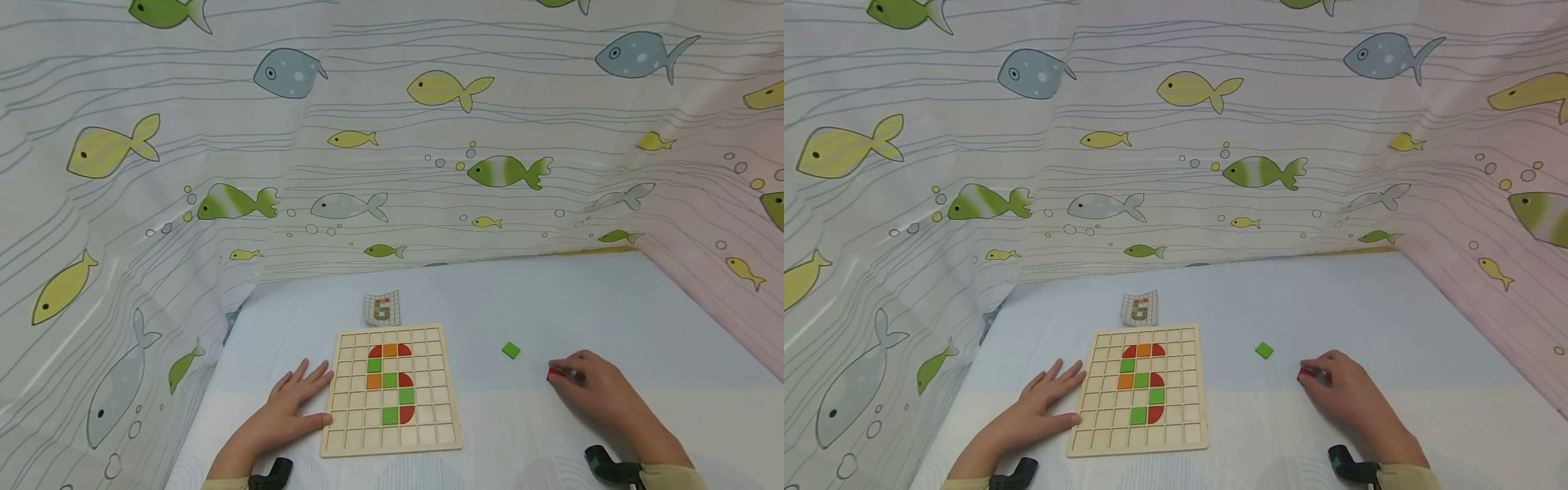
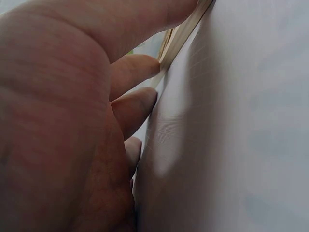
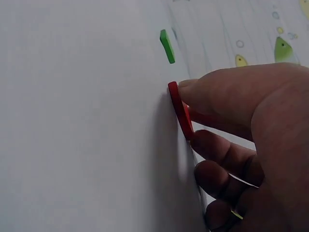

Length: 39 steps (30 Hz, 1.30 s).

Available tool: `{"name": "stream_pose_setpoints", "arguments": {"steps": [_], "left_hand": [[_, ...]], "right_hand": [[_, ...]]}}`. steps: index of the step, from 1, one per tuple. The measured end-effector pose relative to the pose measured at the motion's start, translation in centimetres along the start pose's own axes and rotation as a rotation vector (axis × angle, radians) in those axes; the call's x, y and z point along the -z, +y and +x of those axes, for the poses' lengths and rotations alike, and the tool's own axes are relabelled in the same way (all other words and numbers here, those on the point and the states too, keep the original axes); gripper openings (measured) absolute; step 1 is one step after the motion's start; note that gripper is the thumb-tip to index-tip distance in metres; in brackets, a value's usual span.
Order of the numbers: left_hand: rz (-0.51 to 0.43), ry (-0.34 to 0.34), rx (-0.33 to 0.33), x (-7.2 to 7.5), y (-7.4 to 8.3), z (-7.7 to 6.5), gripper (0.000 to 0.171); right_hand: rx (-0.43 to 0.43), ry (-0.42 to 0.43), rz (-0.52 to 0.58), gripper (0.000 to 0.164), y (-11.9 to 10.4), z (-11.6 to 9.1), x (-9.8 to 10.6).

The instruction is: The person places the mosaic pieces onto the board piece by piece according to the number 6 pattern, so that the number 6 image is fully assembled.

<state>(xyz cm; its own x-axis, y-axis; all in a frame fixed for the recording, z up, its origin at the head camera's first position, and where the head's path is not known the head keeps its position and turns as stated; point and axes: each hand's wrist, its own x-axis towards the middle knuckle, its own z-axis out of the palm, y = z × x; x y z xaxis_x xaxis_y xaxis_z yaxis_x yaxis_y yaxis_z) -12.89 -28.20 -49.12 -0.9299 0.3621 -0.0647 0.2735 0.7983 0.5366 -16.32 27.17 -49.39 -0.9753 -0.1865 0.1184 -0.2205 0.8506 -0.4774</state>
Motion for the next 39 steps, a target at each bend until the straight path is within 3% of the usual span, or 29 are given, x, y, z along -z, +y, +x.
{"name": "stream_pose_setpoints", "arguments": {"steps": [28, 39], "left_hand": [[-0.008, 0.003, -0.002, -0.2, -0.3, 0.1, 0.082], [-0.024, -0.007, 0.001, -0.3, -0.4, 0.2, 0.083]], "right_hand": [[0.06, -0.059, -0.022, 0.028, 0.7, 0.0, 0.1], [0.033, -0.066, 0.02, 0.025, -1.7, 0.6, -0.8]]}}
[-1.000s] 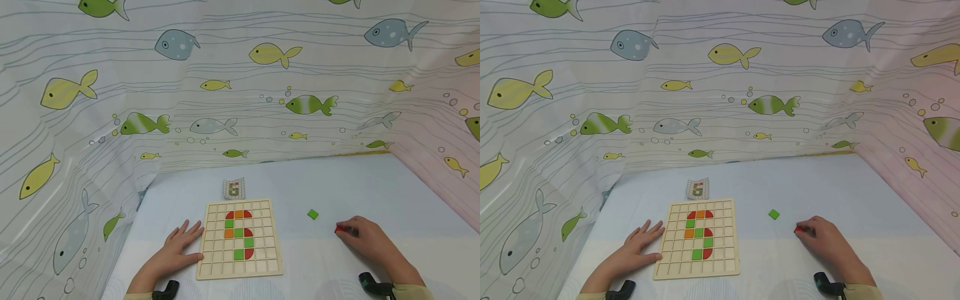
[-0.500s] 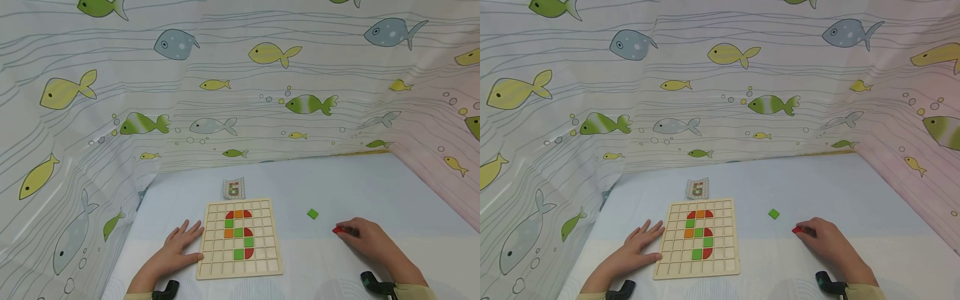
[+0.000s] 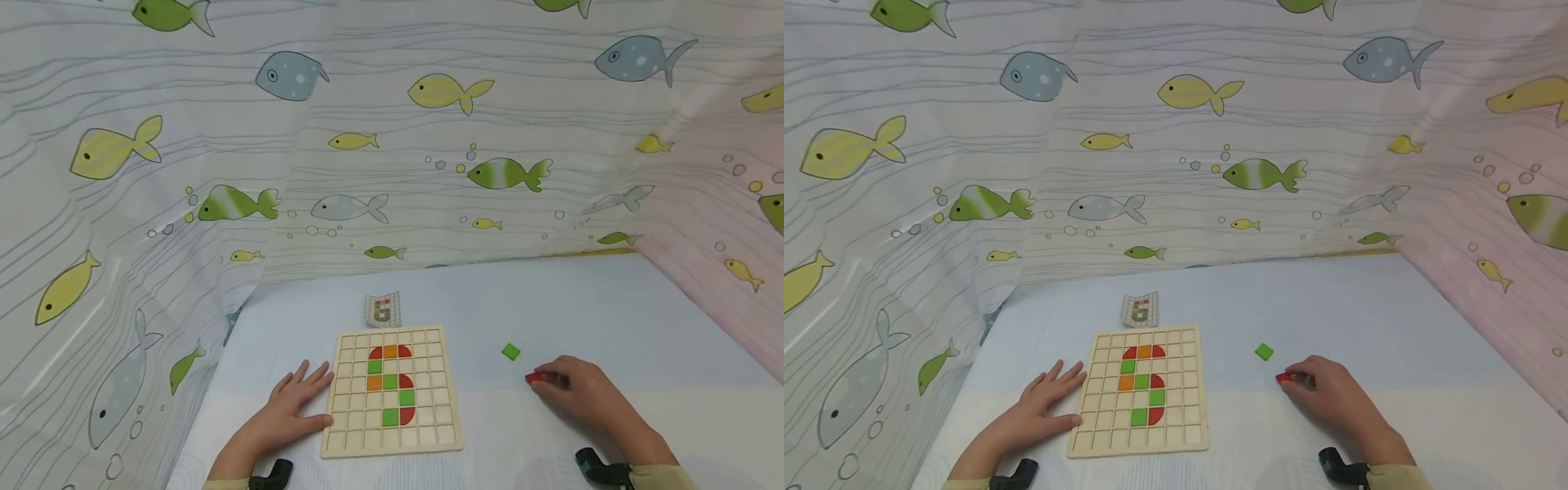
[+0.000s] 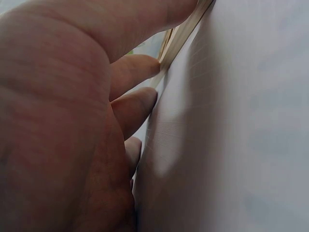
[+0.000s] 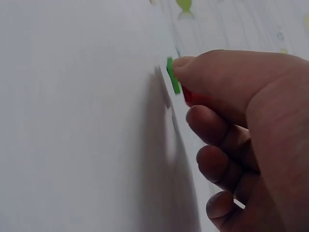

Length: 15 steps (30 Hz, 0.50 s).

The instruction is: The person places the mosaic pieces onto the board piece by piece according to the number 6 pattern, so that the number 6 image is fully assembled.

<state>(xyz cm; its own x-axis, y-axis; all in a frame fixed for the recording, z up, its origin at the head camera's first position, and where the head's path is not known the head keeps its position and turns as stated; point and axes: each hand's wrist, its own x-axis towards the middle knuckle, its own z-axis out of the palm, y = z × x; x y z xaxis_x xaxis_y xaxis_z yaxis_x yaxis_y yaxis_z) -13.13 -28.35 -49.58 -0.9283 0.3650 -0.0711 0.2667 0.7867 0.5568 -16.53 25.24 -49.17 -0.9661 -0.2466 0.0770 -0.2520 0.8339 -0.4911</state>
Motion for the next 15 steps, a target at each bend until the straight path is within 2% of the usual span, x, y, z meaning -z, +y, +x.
{"name": "stream_pose_setpoints", "arguments": {"steps": [9, 15], "left_hand": [[0.012, -0.009, 0.009, 0.0, 0.0, -0.1, 0.084], [0.013, -0.009, 0.016, 0.0, 0.1, -0.1, 0.083]], "right_hand": [[0.145, 0.095, 0.033, 0.02, -2.6, 0.9, -0.7], [0.215, 0.091, 0.049, 0.022, -4.7, 1.6, -1.5]]}}
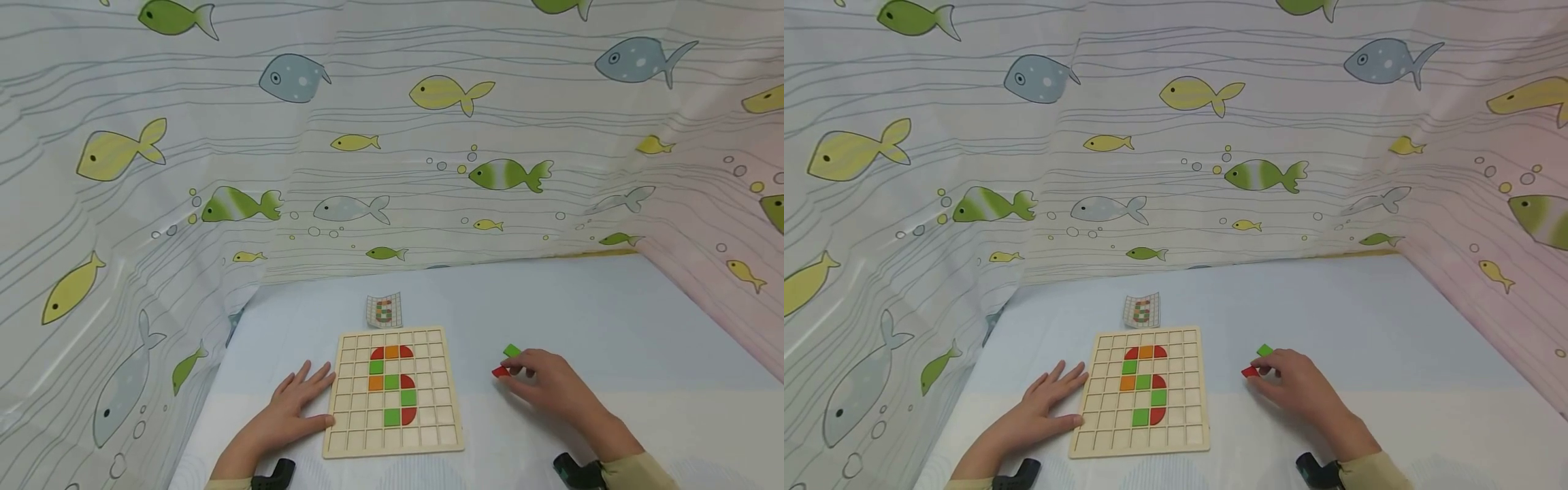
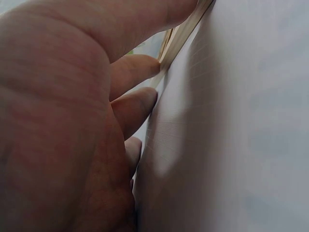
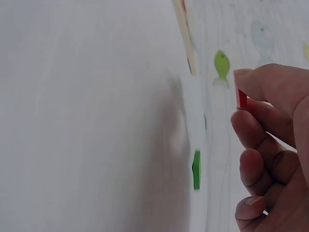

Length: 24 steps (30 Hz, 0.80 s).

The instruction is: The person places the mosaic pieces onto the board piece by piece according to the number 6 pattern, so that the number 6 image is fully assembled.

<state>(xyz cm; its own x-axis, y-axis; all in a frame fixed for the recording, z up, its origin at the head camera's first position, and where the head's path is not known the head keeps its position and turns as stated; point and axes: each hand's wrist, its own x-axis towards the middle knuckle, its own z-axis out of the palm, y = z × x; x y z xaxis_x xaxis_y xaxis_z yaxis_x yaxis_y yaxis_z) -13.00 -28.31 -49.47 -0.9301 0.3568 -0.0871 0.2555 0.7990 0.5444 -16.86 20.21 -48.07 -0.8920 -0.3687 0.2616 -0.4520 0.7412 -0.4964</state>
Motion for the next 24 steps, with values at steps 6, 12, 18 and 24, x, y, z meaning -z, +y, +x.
{"name": "stream_pose_setpoints", "arguments": {"steps": [6, 12, 18, 24], "left_hand": [[0.005, 0.004, 0.001, 0.1, 0.1, 0.0, 0.084], [0.006, 0.01, -0.006, -0.1, -0.1, 0.0, 0.085], [0.005, 0.012, -0.006, 0.0, 0.0, 0.0, 0.084], [0.006, 0.017, -0.012, 0.0, 0.0, -0.1, 0.083]], "right_hand": [[0.073, -0.017, 0.03, 0.019, -2.1, 1.3, -1.1], [0.074, -0.078, 0.02, 0.017, -4.7, 2.7, -2.2], [0.109, -0.132, 0.054, 0.015, -6.6, 3.8, -3.4], [0.113, -0.195, 0.073, 0.015, -8.0, 4.4, -4.2]]}}
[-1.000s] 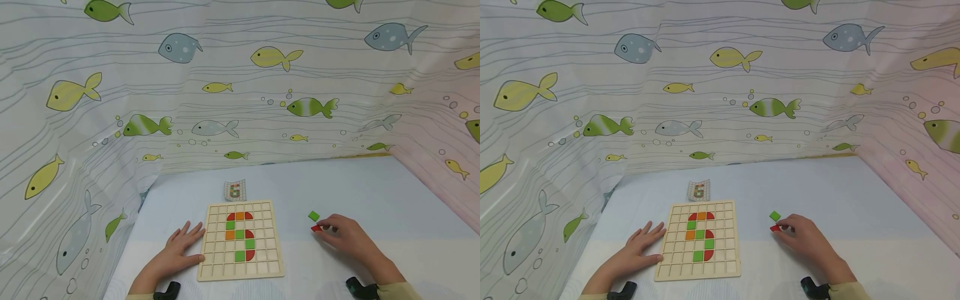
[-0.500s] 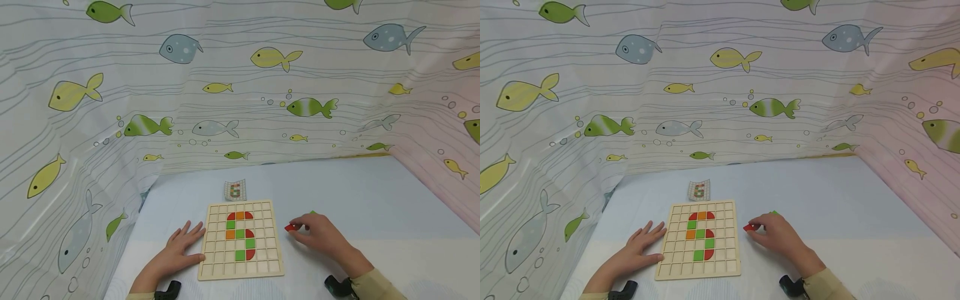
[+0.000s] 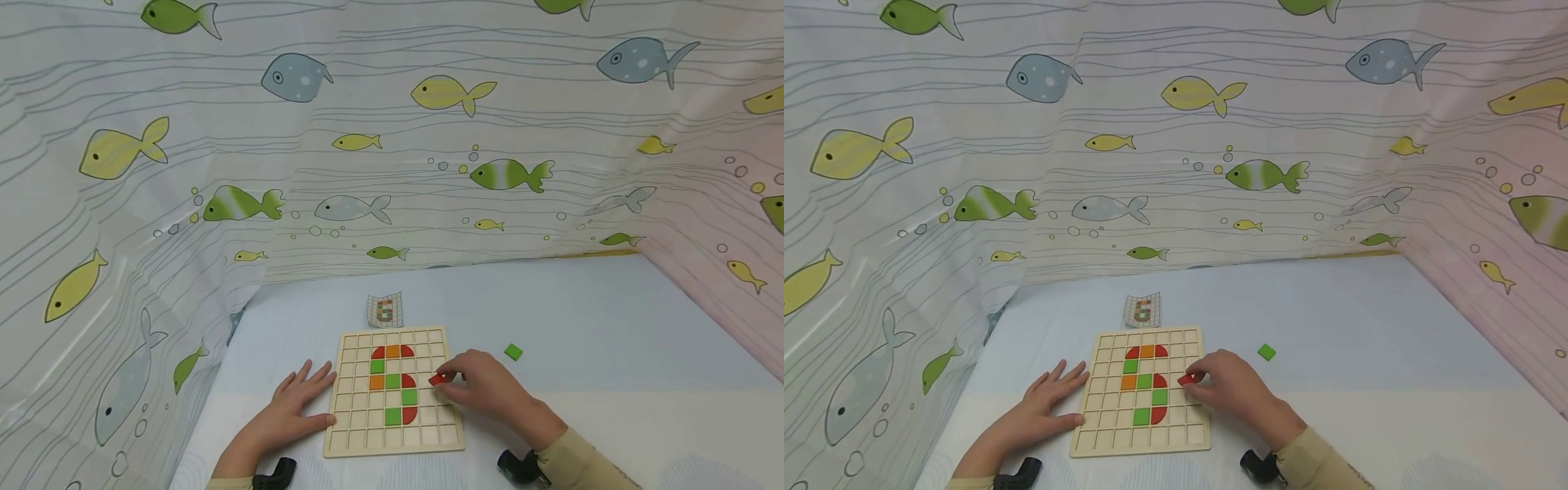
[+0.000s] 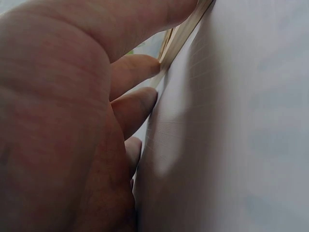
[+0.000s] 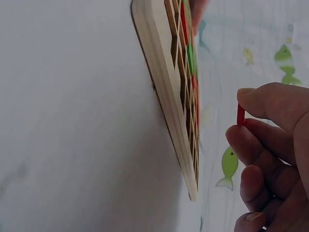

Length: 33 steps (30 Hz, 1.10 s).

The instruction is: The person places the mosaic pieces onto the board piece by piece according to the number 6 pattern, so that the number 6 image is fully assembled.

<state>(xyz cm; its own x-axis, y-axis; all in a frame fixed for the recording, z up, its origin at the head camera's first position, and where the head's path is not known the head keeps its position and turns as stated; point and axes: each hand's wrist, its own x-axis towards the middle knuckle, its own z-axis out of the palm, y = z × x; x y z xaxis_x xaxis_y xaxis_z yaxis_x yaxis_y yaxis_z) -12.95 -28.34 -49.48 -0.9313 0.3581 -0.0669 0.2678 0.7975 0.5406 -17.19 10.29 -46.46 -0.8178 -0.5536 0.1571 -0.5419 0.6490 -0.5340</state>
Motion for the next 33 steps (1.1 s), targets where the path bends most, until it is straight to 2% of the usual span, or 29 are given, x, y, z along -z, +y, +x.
{"name": "stream_pose_setpoints", "arguments": {"steps": [10, 18, 24, 33], "left_hand": [[0.003, -0.006, 0.004, 0.1, 0.1, -0.1, 0.084], [-0.006, -0.009, 0.005, 0.1, 0.1, 0.0, 0.084], [-0.01, 0.004, -0.005, 0.1, 0.1, 0.1, 0.083], [-0.009, -0.002, 0.001, 0.1, 0.1, 0.1, 0.083]], "right_hand": [[0.05, -0.037, 0.044, 0.018, -1.8, 1.5, -1.6], [0.086, -0.054, 0.028, 0.018, -3.6, 2.6, -2.8], [0.117, -0.08, -0.032, 0.017, -4.4, 3.1, -3.6], [0.12, -0.099, -0.037, 0.012, -5.8, 3.6, -4.7]]}}
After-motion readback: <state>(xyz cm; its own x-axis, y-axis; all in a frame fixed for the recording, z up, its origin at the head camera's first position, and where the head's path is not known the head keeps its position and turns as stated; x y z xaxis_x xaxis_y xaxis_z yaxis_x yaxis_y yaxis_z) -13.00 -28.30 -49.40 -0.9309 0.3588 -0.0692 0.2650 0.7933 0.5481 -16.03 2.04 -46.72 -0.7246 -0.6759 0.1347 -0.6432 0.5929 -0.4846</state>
